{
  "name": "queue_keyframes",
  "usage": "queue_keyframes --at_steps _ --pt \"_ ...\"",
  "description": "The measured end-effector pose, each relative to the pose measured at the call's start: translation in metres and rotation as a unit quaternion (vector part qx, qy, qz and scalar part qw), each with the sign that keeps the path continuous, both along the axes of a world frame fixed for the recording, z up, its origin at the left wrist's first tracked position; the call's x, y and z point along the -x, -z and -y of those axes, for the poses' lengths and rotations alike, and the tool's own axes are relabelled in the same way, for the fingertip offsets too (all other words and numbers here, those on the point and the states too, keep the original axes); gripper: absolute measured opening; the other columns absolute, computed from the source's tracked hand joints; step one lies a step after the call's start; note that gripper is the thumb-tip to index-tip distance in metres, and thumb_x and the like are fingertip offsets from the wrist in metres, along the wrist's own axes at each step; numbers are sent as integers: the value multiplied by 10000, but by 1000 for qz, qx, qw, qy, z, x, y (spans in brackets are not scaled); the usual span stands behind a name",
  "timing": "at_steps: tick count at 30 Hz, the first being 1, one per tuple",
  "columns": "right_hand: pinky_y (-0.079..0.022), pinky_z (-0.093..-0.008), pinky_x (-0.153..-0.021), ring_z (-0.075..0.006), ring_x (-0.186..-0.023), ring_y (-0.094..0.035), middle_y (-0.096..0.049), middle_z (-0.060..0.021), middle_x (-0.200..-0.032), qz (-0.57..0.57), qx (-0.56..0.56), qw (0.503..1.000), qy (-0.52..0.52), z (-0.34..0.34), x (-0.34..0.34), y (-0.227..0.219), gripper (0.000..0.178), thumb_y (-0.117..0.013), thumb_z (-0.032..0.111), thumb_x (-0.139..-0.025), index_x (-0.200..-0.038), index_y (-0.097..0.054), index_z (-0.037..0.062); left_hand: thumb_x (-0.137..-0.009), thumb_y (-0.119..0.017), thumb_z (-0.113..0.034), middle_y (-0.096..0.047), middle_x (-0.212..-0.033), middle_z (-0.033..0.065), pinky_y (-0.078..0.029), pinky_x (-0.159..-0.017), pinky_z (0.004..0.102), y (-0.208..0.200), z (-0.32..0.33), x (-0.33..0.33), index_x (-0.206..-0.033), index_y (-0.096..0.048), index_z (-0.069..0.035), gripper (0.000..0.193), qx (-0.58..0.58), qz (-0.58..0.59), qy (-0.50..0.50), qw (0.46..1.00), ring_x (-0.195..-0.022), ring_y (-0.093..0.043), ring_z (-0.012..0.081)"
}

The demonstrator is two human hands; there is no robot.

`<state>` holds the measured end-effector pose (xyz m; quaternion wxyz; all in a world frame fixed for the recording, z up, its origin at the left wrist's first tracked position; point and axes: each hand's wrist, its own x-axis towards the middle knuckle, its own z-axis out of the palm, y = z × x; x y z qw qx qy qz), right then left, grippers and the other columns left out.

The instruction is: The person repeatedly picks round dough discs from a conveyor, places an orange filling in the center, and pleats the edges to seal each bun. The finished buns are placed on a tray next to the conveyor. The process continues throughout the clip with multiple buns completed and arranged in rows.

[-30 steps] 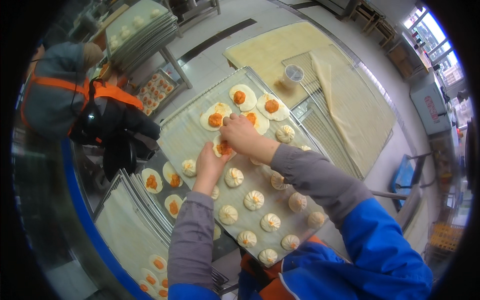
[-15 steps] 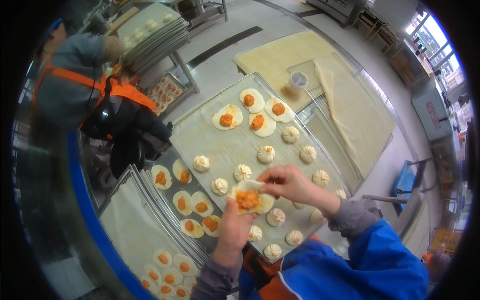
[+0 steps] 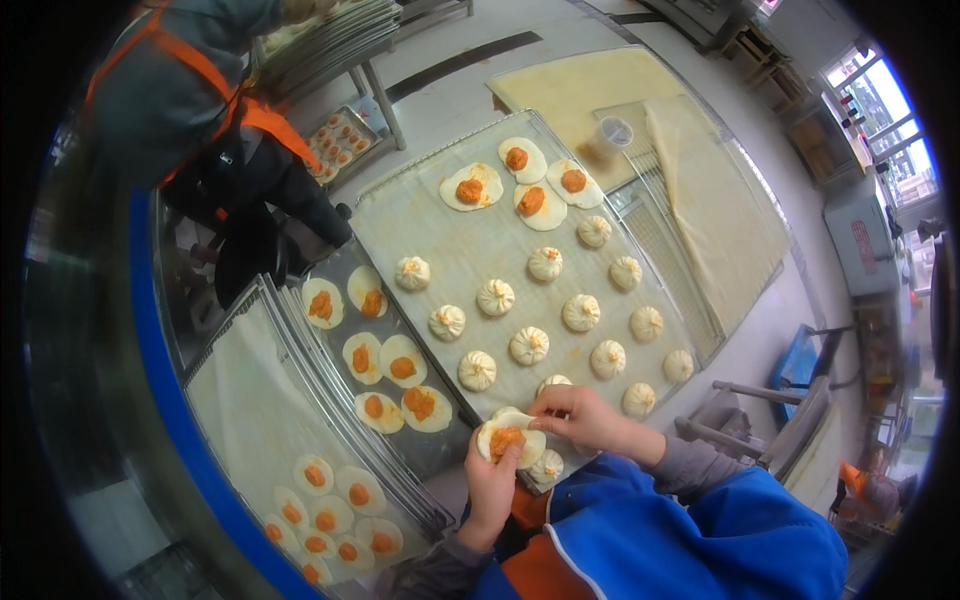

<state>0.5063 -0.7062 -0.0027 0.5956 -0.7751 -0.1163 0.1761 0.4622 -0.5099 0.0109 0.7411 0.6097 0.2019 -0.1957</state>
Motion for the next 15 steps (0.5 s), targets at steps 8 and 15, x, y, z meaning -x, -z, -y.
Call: queue_keyframes --at_steps 8,15 --pt "-535 -379 -756 -297 -865 -662 -666 -138 -938 -59 42 997 -15 -8 16 -21 211 -718 94 -912 -1106 -675 26 -945 -698 -57 -684 -1117 103 -533 -870 300 8 -6 22 -1232 -607 34 315 -136 107 96 980 -977 -654 172" --pt "-526 -398 -751 -332 -846 -640 -623 -149 -894 162 60 981 -88 -7 17 -18 173 -660 106 -940 -1093 -681 30 -943 -700 -83 -700 -1043 101 -537 -829 305 24 -13 24 -1178 -624 16 267 105 -125 -4 987 -935 -659 162"
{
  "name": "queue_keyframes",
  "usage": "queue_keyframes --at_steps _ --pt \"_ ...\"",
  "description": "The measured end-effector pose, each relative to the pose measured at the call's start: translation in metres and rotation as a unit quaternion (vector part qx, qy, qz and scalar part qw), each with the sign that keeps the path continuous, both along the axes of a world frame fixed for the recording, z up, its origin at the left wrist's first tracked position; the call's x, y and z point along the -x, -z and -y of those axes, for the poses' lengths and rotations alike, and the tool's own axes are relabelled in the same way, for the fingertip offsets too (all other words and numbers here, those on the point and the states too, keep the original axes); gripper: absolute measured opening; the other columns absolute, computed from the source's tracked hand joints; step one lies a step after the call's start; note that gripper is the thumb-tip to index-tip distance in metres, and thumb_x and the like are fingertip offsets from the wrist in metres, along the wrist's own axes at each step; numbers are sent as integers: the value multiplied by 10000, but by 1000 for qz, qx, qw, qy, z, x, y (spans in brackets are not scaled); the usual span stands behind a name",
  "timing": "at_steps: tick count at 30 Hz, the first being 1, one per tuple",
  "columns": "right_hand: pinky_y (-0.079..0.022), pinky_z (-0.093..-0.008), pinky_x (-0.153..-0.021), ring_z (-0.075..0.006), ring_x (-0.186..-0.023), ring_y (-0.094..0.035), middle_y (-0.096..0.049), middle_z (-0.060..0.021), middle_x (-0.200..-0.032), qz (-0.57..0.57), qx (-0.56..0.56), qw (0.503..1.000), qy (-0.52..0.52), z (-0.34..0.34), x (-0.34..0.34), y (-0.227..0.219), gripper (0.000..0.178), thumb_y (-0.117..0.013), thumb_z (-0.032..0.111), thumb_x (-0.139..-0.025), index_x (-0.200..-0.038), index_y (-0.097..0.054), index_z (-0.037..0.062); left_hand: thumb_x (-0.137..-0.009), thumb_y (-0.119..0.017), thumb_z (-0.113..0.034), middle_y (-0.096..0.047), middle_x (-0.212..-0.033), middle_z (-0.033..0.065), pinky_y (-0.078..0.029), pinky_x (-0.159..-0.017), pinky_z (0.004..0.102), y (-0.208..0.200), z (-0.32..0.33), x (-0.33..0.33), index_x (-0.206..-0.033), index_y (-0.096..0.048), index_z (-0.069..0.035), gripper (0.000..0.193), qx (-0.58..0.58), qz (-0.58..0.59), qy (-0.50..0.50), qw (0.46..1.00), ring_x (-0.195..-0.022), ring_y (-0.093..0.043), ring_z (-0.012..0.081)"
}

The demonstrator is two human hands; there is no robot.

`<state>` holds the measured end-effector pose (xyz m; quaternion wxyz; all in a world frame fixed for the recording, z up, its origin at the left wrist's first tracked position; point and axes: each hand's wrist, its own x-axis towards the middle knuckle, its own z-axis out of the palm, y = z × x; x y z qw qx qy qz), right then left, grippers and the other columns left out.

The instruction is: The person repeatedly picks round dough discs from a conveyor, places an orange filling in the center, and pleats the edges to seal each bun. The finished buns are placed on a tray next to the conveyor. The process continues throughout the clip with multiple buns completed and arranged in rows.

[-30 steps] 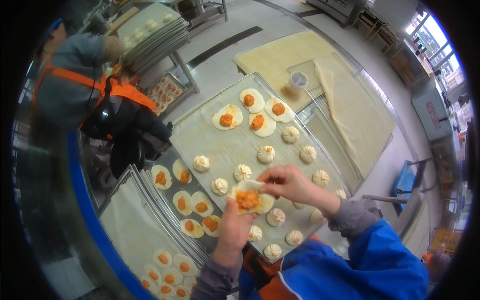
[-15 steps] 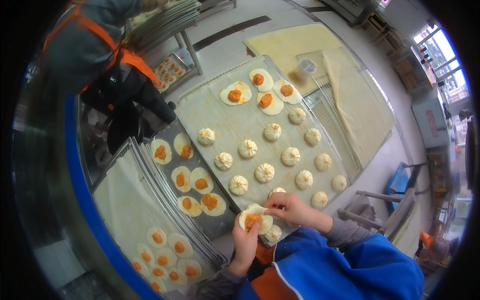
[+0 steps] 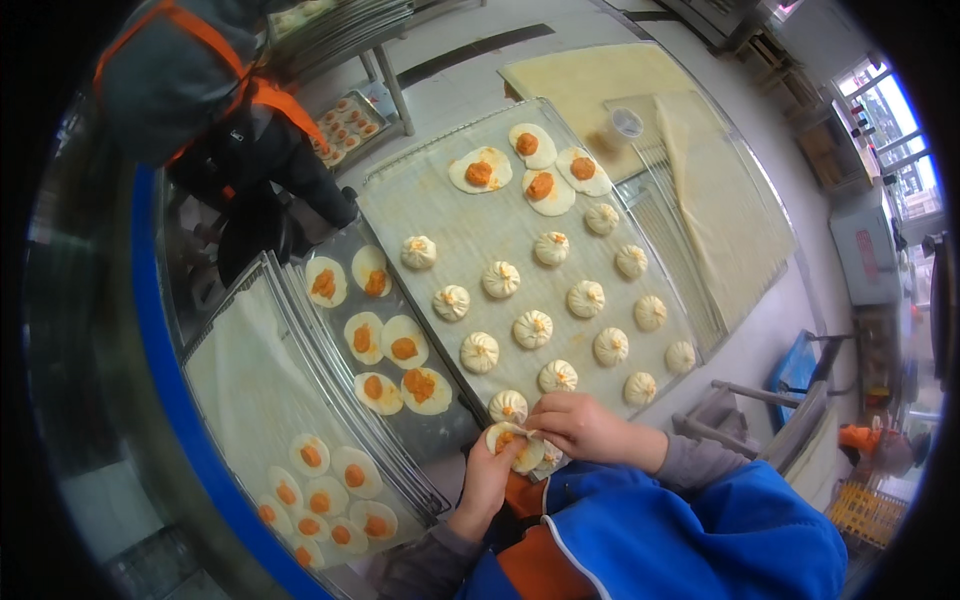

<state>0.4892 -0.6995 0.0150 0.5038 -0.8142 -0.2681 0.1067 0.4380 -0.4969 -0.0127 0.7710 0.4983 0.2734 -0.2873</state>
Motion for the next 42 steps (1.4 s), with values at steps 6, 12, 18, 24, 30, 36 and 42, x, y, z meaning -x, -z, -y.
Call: queue_keyframes --at_steps 6,12,18,24,30,36,42 --pt "-531 -404 -750 -351 -860 -637 -617 -147 -934 -171 -10 985 -13 3 0 -3 204 -689 102 -924 -1107 -641 24 -932 -694 -47 -687 -1041 68 -538 -825 289 1 -7 0 -1161 -639 9 242 -245 265 253 898 -940 -655 149" --pt "-521 -441 -772 -372 -883 -627 -611 -164 -954 -99 -8 993 -57 -1 4 -2 190 -645 151 -948 -1098 -617 38 -903 -716 -62 -710 -990 139 -544 -815 332 8 -12 1 -1134 -661 2 246 -171 171 233 942 -923 -682 181" --pt "-525 -453 -794 -381 -916 -637 -621 -178 -987 -49 35 993 -100 -5 0 -9 166 -620 152 -965 -1085 -607 37 -876 -751 -95 -728 -985 165 -547 -821 350 -2 -19 -8 -1130 -676 -11 278 -216 162 321 908 -939 -713 236" --pt "-517 -450 -789 -377 -894 -621 -608 -169 -974 -136 -17 990 -37 -15 0 -10 154 -622 142 -966 -1084 -620 43 -937 -701 -108 -683 -1164 156 -558 -865 358 -15 -20 -11 -1362 -504 -17 477 -226 239 281 902 -1090 -682 236" --pt "-513 -440 -817 -370 -928 -614 -598 -170 -1005 -25 22 997 -73 -11 -14 -15 176 -630 118 -945 -1098 -621 30 -1054 -487 -51 -555 -1365 123 -591 -848 346 -20 -26 -8 -1507 -379 -45 465 189 -66 21 980 -1181 -613 222" --pt "-514 -447 -815 -359 -923 -619 -588 -166 -981 -75 -16 994 -80 -16 -13 -27 201 -630 96 -913 -1098 -609 19 -1069 -460 -84 -559 -1335 123 -605 -761 315 -22 -15 11 -1455 -444 -35 390 -20 102 116 988 -1100 -635 215" --pt "-513 -451 -826 -371 -932 -615 -594 -165 -996 -29 27 987 -157 -19 -10 -25 190 -621 100 -943 -1117 -609 26 -1012 -475 -19 -572 -1321 137 -522 -959 332 -8 -32 5 -1441 -447 9 431 -46 42 219 974 -1167 -604 228"
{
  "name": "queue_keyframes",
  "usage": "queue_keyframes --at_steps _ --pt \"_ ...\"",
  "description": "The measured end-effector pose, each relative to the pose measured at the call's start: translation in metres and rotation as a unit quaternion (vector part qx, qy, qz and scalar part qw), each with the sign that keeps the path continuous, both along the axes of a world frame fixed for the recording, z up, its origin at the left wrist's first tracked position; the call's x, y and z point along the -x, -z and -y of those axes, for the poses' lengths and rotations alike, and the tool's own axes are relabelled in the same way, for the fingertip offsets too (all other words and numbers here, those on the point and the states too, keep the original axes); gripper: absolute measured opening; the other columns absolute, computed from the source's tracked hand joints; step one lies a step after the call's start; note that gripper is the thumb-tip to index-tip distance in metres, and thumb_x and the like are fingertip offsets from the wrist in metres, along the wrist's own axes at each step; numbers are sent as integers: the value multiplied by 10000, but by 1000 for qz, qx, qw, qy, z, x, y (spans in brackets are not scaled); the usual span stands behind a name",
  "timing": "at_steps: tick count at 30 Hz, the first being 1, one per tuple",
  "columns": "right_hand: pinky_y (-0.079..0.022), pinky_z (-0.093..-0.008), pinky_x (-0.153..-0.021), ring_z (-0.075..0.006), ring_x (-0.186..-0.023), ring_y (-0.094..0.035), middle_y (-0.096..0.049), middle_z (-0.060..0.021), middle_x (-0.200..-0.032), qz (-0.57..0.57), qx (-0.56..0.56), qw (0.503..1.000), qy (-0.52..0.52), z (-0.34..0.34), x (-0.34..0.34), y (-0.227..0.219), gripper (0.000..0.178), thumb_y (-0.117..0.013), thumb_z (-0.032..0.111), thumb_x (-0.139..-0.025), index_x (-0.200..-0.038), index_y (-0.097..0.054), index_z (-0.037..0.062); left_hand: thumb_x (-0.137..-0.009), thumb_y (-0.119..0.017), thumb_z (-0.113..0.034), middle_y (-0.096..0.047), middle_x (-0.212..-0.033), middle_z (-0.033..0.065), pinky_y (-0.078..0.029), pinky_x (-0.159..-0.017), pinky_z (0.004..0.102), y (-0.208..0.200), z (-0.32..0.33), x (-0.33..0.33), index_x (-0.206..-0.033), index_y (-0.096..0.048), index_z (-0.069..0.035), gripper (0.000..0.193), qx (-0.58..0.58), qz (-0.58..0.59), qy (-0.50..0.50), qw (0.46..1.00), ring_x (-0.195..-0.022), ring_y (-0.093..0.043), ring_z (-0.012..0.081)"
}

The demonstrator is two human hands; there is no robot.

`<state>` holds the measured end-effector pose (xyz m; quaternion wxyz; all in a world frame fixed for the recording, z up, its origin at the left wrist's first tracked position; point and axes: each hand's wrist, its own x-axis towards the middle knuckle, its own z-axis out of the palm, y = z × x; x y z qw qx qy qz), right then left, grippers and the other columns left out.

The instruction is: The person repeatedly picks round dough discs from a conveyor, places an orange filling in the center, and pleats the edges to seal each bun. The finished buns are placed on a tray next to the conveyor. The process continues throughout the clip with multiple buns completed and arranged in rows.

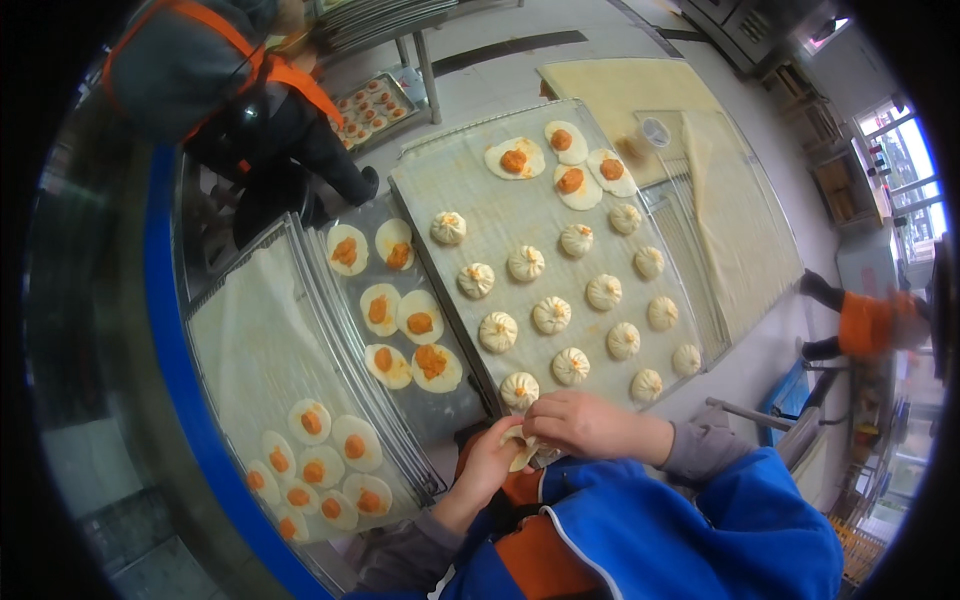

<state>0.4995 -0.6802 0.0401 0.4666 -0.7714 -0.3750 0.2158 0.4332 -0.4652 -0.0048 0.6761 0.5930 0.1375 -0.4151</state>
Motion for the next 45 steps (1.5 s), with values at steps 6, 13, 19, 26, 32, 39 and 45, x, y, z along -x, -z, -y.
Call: queue_keyframes --at_steps 6,13,19,26,32,39,45 --pt "-518 -456 -819 -389 -928 -610 -604 -174 -992 -63 -33 994 80 -3 4 8 222 -646 65 -911 -1124 -609 13 -1014 -499 -30 -527 -1416 147 -416 -1101 324 -2 3 0 -1469 -438 13 461 63 17 -68 996 -1312 -521 213" --pt "-515 -456 -816 -392 -924 -608 -605 -185 -981 -89 -12 995 54 0 6 -7 244 -645 56 -900 -1133 -603 -1 -1032 -495 -41 -545 -1373 148 -430 -1082 338 -8 5 11 -1450 -457 6 422 -9 168 -44 985 -1285 -531 225" --pt "-512 -457 -818 -389 -950 -612 -609 -185 -991 89 54 994 -27 -3 2 -11 252 -637 81 -912 -1148 -581 9 -1006 -487 -13 -536 -1324 196 -454 -1043 371 -10 1 7 -1424 -459 18 420 28 47 -26 998 -1218 -566 300" --pt "-513 -455 -820 -389 -958 -611 -614 -182 -997 -16 13 999 37 -4 6 0 206 -641 98 -915 -1096 -593 12 -1035 -458 -33 -555 -1359 153 -469 -1028 333 -15 2 0 -1441 -457 7 408 176 -7 -129 976 -1241 -550 211" --pt "-508 -456 -803 -385 -925 -601 -599 -179 -978 28 7 999 33 -3 1 -2 187 -634 85 -912 -1080 -598 11 -1045 -488 -78 -542 -1381 139 -463 -1015 322 -9 3 10 -1438 -470 -7 400 30 80 -47 995 -1229 -562 206" --pt "-505 -462 -803 -389 -918 -598 -589 -185 -988 43 6 999 -25 -2 -2 -8 173 -620 78 -923 -1080 -604 6 -1030 -495 -75 -536 -1382 131 -452 -1038 319 -5 -6 2 -1450 -458 5 429 27 21 25 999 -1245 -555 225" --pt "-507 -451 -786 -365 -895 -597 -587 -167 -948 -6 -21 999 32 -5 7 -1 187 -640 76 -897 -1061 -606 -7 -1026 -475 -43 -494 -1426 124 -482 -1008 316 -11 -3 -2 -1486 -430 -3 464 130 17 -73 989 -1272 -528 210"
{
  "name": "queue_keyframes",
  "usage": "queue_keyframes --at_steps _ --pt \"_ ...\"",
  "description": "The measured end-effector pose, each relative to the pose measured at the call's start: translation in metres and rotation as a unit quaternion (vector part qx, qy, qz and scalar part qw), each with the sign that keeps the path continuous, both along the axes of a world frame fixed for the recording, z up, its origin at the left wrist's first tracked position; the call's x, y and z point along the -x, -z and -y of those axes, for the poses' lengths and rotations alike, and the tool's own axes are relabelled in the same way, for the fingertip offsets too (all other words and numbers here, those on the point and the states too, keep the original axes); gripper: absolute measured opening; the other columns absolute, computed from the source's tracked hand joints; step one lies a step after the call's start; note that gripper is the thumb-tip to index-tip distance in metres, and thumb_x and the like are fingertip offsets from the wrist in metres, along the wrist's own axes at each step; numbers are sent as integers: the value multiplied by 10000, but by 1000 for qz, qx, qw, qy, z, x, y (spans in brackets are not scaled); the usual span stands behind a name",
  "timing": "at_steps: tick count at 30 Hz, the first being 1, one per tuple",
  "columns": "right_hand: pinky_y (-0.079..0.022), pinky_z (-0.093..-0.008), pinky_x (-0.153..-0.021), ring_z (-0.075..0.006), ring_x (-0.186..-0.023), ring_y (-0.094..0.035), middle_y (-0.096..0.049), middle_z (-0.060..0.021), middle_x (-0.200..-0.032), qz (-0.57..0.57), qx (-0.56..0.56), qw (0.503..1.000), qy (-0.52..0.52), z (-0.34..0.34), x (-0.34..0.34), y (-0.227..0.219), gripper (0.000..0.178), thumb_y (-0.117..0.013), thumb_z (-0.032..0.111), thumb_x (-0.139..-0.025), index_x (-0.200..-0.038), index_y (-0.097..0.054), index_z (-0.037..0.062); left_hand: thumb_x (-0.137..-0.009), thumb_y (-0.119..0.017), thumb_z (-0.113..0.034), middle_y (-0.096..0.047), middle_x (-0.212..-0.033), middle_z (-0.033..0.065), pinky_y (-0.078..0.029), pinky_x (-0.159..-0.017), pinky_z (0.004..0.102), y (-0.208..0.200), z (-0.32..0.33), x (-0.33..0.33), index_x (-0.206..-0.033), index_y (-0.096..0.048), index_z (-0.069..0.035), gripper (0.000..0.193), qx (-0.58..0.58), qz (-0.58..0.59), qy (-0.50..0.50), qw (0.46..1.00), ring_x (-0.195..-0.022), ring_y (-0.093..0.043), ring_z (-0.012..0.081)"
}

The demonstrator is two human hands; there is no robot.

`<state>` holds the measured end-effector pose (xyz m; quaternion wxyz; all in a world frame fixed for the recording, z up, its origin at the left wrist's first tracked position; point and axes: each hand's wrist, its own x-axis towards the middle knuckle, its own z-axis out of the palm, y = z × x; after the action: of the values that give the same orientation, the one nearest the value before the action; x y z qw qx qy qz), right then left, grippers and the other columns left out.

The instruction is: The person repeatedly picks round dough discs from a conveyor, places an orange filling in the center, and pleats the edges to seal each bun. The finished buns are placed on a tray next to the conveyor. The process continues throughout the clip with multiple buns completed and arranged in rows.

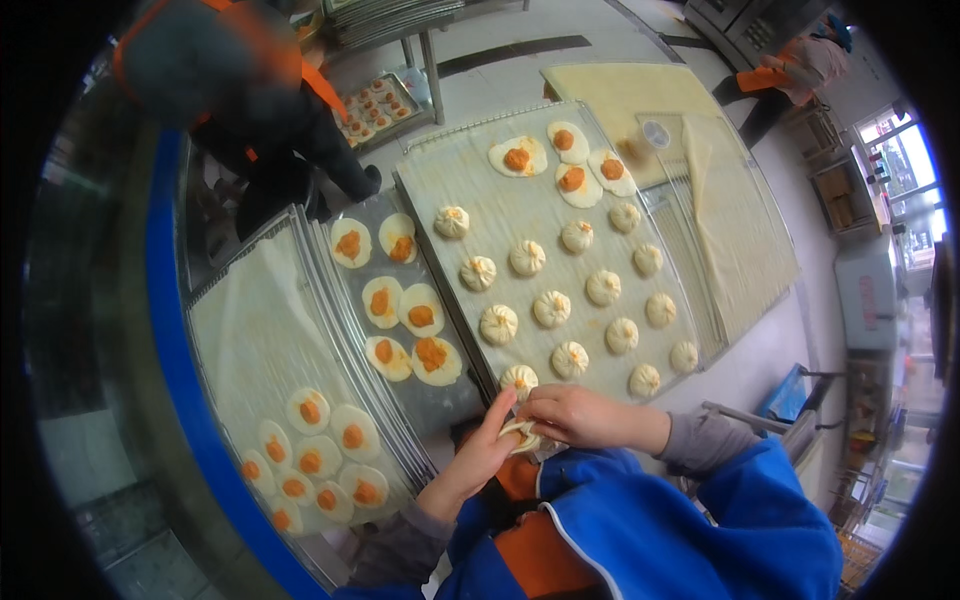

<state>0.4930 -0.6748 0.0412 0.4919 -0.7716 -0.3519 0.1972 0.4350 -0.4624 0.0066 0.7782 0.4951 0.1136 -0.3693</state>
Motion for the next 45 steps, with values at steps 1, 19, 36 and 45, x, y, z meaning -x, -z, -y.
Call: queue_keyframes --at_steps 1,19,36,45 --pt "-507 -448 -781 -360 -886 -596 -584 -161 -937 -6 6 1000 1 0 0 1 187 -642 77 -895 -1058 -606 -8 -1022 -473 -34 -493 -1425 121 -479 -1012 318 -2 0 2 -1490 -426 -4 472 10 -24 -27 999 -1279 -520 205" --pt "-515 -431 -757 -343 -888 -608 -585 -143 -952 104 12 994 -30 -6 -7 -5 251 -672 81 -792 -1022 -595 15 -1091 -403 -285 -570 -1334 146 -500 -1013 402 0 2 14 -1438 -449 2 452 23 -13 -88 996 -1249 -572 275" --pt "-512 -422 -735 -336 -837 -599 -569 -136 -903 163 26 986 -27 -7 -20 -5 239 -626 132 -825 -1031 -609 13 -1109 -298 -508 -628 -962 69 -408 -484 223 6 20 7 -1264 -510 -35 541 -1 -54 -146 988 -707 -615 109" --pt "-524 -445 -761 -358 -869 -623 -600 -145 -926 100 19 995 -14 -11 -18 -7 205 -607 82 -836 -1027 -629 10 -1095 -311 -538 -612 -974 85 -438 -501 220 18 17 14 -1364 -441 -33 587 -11 2 -146 989 -684 -600 120"
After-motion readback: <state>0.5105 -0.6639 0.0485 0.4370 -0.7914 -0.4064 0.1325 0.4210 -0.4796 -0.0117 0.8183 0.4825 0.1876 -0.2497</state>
